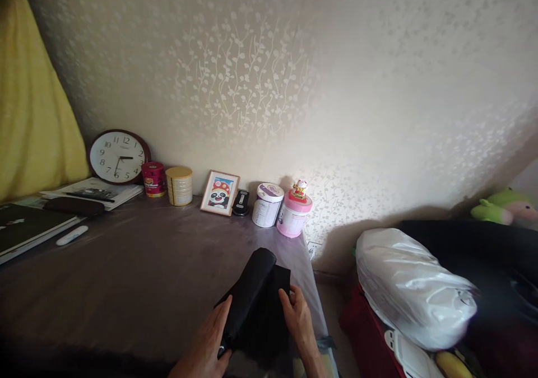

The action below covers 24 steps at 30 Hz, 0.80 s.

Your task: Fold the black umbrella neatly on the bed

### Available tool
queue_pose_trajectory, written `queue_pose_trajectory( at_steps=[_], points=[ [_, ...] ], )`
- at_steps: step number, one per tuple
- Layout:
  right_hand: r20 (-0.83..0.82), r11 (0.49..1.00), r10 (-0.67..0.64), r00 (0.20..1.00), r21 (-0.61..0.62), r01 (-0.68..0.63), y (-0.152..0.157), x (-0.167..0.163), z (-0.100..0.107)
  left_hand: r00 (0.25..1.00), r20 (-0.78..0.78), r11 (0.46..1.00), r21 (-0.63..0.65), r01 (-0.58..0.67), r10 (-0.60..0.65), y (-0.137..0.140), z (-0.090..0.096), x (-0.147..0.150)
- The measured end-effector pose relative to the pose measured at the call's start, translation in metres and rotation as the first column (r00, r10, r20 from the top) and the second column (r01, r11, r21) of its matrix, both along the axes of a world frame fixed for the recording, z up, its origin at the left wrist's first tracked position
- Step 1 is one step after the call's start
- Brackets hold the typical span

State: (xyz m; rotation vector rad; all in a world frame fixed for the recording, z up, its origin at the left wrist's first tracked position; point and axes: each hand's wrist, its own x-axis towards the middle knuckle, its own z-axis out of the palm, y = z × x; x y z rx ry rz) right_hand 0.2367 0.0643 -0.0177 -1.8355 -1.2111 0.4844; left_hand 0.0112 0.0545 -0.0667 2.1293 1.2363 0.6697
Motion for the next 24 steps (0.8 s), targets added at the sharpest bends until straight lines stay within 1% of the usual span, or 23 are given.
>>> queue_pose_trajectory(
  at_steps=[2,5,8,12,16,18,20,22,24],
  points=[
    [-0.057,0.999,0.054,0.997,0.012,-0.053,0.002,-0.006,0.006,1.0,-0.005,1.0,0.029,-0.008,0.008,0.0,-0.003,0.0],
    [-0.149,0.992,0.127,0.981,0.038,-0.122,0.007,-0.02,0.017,1.0,-0.006,0.996,0.087,0.011,-0.01,0.001,-0.008,0.0],
    [-0.204,0.986,0.162,0.966,0.072,-0.15,0.016,-0.037,0.026,0.999,-0.052,0.995,0.099,0.012,-0.007,0.001,-0.008,0.0],
    [-0.179,0.988,0.136,0.974,0.096,-0.12,0.032,-0.053,0.024,0.985,-0.17,1.0,0.018,0.012,-0.009,0.0,0.004,0.002],
    [-0.081,0.991,0.088,0.993,0.106,-0.079,0.046,-0.062,0.015,0.966,-0.26,0.999,-0.039,0.004,-0.014,-0.001,0.022,0.003],
    [-0.032,0.991,0.102,0.994,0.087,-0.099,0.051,-0.067,0.014,0.958,-0.283,0.999,-0.049,0.019,-0.033,0.0,0.029,0.002],
    [-0.035,0.986,0.169,0.985,0.019,-0.169,0.054,-0.071,0.015,0.953,-0.299,0.998,-0.055,0.022,-0.037,0.0,0.033,0.002],
    [-0.068,0.964,0.253,0.965,-0.066,-0.257,0.056,-0.076,0.017,0.95,-0.31,0.999,-0.046,0.023,-0.036,0.0,0.034,0.001],
    [-0.08,0.94,0.31,0.947,-0.126,-0.318,0.058,-0.08,0.02,0.948,-0.319,1.0,-0.026,0.019,-0.026,0.001,0.033,0.002]
  ],
)
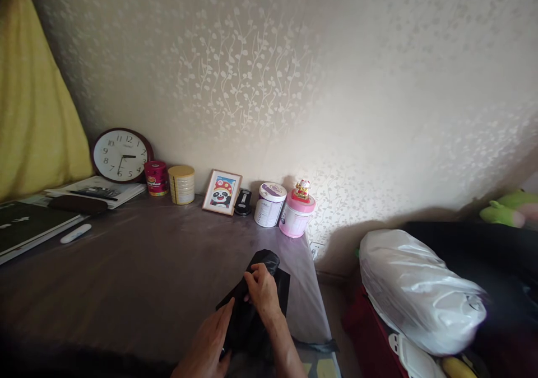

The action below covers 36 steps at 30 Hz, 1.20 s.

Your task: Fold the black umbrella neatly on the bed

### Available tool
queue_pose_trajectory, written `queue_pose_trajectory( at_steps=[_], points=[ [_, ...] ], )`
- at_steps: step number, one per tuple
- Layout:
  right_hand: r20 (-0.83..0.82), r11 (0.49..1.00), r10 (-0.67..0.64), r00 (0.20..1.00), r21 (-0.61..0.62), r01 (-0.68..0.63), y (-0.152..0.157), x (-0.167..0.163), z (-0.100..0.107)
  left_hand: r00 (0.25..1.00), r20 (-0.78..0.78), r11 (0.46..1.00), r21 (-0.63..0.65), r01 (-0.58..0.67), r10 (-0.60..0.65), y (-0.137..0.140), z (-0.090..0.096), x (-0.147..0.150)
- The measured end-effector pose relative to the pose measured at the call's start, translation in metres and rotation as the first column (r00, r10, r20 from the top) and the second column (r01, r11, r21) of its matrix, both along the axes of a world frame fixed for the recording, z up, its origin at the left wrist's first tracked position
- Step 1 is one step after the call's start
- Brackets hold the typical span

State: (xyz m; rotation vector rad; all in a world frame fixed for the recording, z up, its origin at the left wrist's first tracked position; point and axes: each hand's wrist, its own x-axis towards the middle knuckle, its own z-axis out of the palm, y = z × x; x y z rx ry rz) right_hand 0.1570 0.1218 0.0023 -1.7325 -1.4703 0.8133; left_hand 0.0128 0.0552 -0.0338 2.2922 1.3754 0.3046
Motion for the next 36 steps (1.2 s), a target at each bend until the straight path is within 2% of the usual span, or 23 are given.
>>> queue_pose_trajectory(
  at_steps=[5,11,18,21,24,27,30,32,36],
  points=[
    [0.037,0.994,0.11,0.993,0.012,-0.111,-0.005,-0.005,0.007,0.999,0.026,0.998,0.036,-0.043,0.042,-0.001,-0.012,0.0],
    [0.051,0.979,0.195,0.979,0.043,-0.198,-0.015,-0.006,0.011,0.978,0.211,0.989,0.146,-0.038,0.006,0.0,-0.017,-0.01],
    [0.167,0.97,0.216,0.962,0.078,-0.231,-0.018,-0.007,0.013,0.999,0.009,0.943,0.329,-0.045,0.044,-0.002,-0.017,-0.012],
    [0.186,0.962,0.234,0.954,0.101,-0.255,-0.023,-0.01,0.015,1.0,-0.005,0.951,0.31,-0.002,0.004,-0.002,-0.026,-0.008],
    [0.305,0.942,0.208,0.929,0.194,-0.275,-0.029,-0.01,0.013,1.0,-0.003,0.953,0.303,0.004,-0.004,-0.001,-0.035,-0.007],
    [0.441,0.876,0.217,0.871,0.305,-0.373,-0.03,-0.005,0.005,1.0,-0.017,0.956,0.294,0.012,-0.007,0.0,-0.04,-0.007],
    [0.515,0.812,0.264,0.815,0.337,-0.476,-0.022,0.003,-0.003,1.0,-0.03,0.967,0.254,0.005,0.003,0.0,-0.039,-0.007],
    [0.533,0.808,0.262,0.804,0.335,-0.485,-0.012,0.008,-0.007,1.0,-0.03,0.976,0.219,-0.001,0.008,-0.001,-0.037,-0.006],
    [0.536,0.838,0.24,0.809,0.307,-0.452,0.014,0.019,-0.007,1.0,-0.011,0.986,0.164,-0.013,0.016,-0.002,-0.03,-0.005]
  ],
)
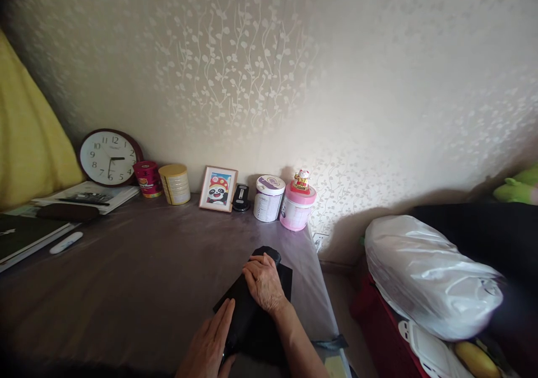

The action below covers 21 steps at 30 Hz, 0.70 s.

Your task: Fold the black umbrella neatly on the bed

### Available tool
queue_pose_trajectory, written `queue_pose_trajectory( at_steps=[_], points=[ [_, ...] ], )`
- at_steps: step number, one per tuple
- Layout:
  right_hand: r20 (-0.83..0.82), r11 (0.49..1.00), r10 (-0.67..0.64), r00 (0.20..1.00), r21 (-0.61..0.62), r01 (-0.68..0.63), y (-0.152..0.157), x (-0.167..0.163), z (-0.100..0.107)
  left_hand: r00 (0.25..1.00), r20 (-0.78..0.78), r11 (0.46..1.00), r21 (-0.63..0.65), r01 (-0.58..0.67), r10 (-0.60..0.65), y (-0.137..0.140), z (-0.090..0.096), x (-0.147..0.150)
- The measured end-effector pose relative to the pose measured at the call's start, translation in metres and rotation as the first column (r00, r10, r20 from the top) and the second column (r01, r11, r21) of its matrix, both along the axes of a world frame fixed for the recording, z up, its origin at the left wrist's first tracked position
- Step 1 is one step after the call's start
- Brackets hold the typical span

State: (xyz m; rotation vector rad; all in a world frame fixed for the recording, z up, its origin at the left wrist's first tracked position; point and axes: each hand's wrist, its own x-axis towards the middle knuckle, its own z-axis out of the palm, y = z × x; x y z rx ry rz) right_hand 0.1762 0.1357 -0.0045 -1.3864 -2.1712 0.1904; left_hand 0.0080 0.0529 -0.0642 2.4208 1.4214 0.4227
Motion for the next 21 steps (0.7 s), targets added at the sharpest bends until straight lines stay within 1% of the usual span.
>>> queue_pose_trajectory(
  at_steps=[4,6,9,11,14,17,19,21],
  points=[
    [-0.002,0.995,-0.087,0.996,-0.051,0.087,0.022,0.01,0.002,1.0,0.027,0.998,-0.055,0.009,-0.008,0.002,0.003,-0.001],
    [-0.039,0.987,-0.142,0.989,-0.087,0.138,0.031,0.014,0.001,0.999,0.042,0.997,-0.072,0.017,-0.014,0.002,0.003,-0.002],
    [-0.12,0.965,-0.239,0.963,-0.139,0.222,0.04,0.022,-0.002,0.998,0.066,0.997,-0.068,0.018,-0.013,0.001,0.003,-0.003],
    [-0.157,0.941,-0.325,0.933,-0.155,0.302,0.04,0.032,-0.003,0.997,0.078,0.998,-0.054,0.015,-0.011,0.0,0.002,-0.003],
    [-0.201,0.872,-0.485,0.851,-0.183,0.454,0.027,0.055,-0.006,0.995,0.102,0.999,-0.037,0.021,-0.017,-0.003,0.002,-0.003],
    [-0.238,0.79,-0.612,0.754,-0.222,0.571,0.001,0.078,-0.008,0.991,0.135,0.999,-0.029,0.017,-0.013,-0.004,0.002,-0.002],
    [-0.275,0.762,-0.647,0.712,-0.277,0.586,-0.017,0.087,-0.011,0.989,0.149,1.0,-0.014,0.008,-0.006,-0.005,0.002,-0.002],
    [-0.355,0.744,-0.664,0.658,-0.401,0.534,-0.035,0.088,-0.014,0.989,0.151,1.0,0.003,-0.001,0.001,-0.006,0.003,-0.001]
  ],
)
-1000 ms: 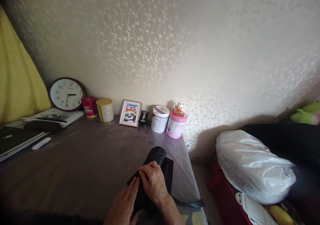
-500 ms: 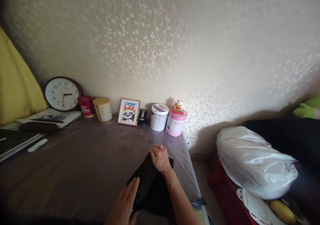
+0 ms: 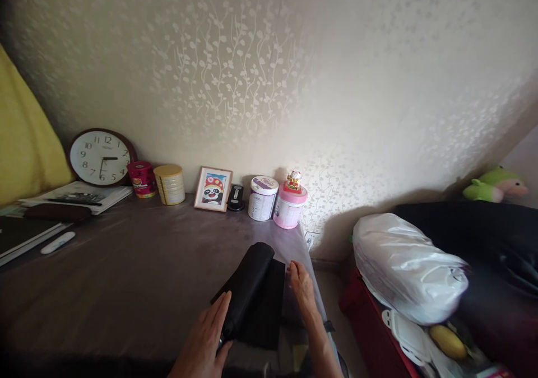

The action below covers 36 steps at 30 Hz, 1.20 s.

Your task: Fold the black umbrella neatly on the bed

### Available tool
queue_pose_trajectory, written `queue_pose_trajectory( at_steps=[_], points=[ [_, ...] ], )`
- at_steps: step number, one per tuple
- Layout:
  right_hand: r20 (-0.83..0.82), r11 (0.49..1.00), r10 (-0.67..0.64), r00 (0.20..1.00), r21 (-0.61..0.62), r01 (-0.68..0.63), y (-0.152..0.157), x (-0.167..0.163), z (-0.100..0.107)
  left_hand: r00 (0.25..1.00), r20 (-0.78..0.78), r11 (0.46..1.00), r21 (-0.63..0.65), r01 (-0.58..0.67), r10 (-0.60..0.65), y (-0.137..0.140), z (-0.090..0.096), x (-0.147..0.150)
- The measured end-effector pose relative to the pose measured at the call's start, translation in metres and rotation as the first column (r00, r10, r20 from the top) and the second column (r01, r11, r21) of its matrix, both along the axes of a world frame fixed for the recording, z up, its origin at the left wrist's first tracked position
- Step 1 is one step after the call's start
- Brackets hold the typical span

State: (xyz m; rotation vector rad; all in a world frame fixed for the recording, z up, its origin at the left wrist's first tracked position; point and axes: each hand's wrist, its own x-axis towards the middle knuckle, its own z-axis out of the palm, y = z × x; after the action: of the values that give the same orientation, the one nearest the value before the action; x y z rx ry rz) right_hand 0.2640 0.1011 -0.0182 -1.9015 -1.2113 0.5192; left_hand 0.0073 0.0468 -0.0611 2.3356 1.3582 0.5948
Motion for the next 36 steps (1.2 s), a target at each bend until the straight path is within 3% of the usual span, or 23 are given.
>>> queue_pose_trajectory(
  at_steps=[3,10,21,28,32,36],
  points=[
    [-0.175,0.997,0.007,0.984,-0.07,-0.02,-0.02,-0.01,-0.006,0.999,-0.026,1.0,0.0,-0.027,0.027,-0.002,0.005,0.002],
    [0.065,0.999,-0.013,0.998,0.044,0.01,-0.036,-0.038,-0.016,0.995,-0.092,0.996,-0.08,-0.033,0.026,-0.004,0.022,0.004],
    [-0.051,0.989,0.071,0.996,0.136,-0.063,-0.015,-0.082,0.004,0.992,-0.12,0.991,-0.119,-0.056,0.042,-0.004,0.031,0.003],
    [-0.056,0.976,0.188,0.98,0.125,-0.18,0.003,-0.108,0.01,0.991,-0.121,0.989,-0.128,-0.072,0.056,0.0,0.029,0.002],
    [-0.136,0.959,0.282,0.95,0.034,-0.28,0.006,-0.114,0.012,0.99,-0.122,0.99,-0.113,-0.079,0.066,0.0,0.025,0.0],
    [-0.145,0.928,0.373,0.917,0.029,-0.373,0.003,-0.118,0.017,0.996,-0.04,0.996,-0.049,-0.078,0.076,-0.001,0.022,-0.001]
  ],
)
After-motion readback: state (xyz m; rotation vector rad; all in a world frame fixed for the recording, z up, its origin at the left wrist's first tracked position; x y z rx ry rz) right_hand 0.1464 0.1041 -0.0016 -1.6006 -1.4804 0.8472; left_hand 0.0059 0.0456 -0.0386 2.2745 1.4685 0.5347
